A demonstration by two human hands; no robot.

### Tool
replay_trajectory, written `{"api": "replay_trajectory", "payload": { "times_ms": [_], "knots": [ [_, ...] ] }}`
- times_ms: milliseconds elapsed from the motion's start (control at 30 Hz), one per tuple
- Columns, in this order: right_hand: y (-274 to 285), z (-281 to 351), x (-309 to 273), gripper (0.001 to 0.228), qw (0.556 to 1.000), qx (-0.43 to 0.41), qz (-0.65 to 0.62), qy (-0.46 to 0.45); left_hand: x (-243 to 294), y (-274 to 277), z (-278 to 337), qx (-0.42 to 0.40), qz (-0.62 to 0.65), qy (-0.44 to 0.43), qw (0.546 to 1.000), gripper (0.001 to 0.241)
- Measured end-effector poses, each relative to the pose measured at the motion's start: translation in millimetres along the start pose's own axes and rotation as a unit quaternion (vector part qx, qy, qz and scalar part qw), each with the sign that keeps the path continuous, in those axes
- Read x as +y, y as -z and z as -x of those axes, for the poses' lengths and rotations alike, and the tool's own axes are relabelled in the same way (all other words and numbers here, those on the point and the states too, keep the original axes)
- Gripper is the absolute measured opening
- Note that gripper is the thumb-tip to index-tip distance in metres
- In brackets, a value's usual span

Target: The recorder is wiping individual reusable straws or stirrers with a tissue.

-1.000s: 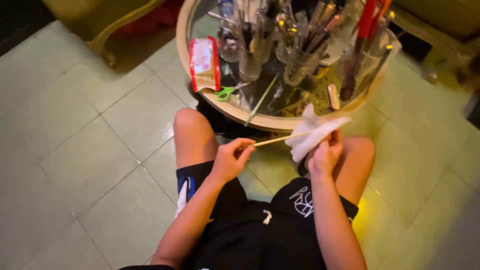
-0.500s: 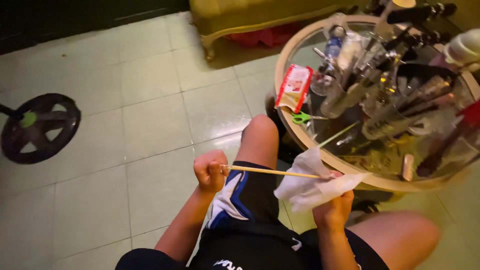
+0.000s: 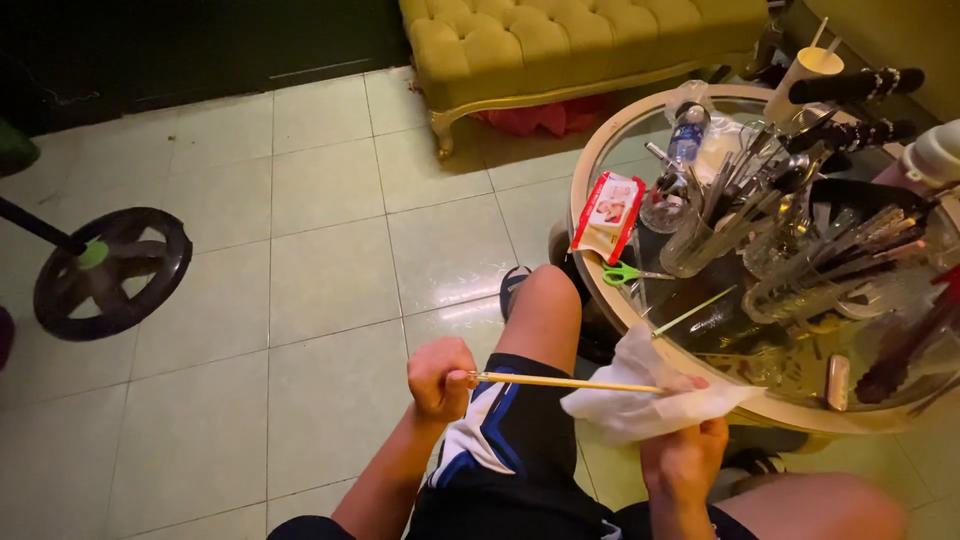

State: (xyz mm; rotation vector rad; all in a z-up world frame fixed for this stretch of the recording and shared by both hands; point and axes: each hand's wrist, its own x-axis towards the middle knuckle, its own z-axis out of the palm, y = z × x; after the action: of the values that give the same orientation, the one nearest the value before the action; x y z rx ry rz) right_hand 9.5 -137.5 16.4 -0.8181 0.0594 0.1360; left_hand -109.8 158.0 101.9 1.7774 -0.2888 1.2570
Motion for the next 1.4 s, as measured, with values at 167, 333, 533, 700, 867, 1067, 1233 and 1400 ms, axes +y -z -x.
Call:
{"api": "replay_trajectory", "payload": {
  "times_ms": [167, 333, 533, 700, 867, 1067, 1233, 1400],
  "knots": [
    [-3, 10, 1, 0.026, 0.995, -0.084, -0.004, 0.044, 4, 2, 3, 0.083, 0.02, -0.001, 0.996, 0.058],
    [-19, 19, 6, 0.035, 0.994, -0.101, 0.033, 0.033, 6, 12, 5, 0.124, 0.011, -0.011, 0.992, 0.06],
    [-17, 14, 17, 0.035, 0.99, -0.078, 0.121, -0.008, -2, 17, 5, 0.156, 0.002, -0.046, 0.987, 0.059],
    [-44, 27, -9, 0.032, 0.993, -0.096, 0.005, -0.062, 11, 12, 0, 0.121, -0.012, -0.038, 0.992, 0.06],
    [31, 19, 29, 0.029, 0.992, -0.094, 0.08, -0.019, 12, 13, 5, 0.138, -0.005, -0.043, 0.989, 0.062],
    [38, 13, 36, 0.024, 0.997, -0.063, 0.018, -0.051, 10, 13, 0, 0.132, -0.009, -0.067, 0.989, 0.063],
    [16, 17, 23, 0.025, 0.997, -0.062, 0.035, -0.014, 7, 9, 1, 0.122, -0.002, -0.081, 0.989, 0.061],
    [-16, 25, 4, 0.028, 0.997, -0.058, 0.052, 0.027, 5, 4, -3, 0.08, -0.013, -0.057, 0.995, 0.059]
  ]
}}
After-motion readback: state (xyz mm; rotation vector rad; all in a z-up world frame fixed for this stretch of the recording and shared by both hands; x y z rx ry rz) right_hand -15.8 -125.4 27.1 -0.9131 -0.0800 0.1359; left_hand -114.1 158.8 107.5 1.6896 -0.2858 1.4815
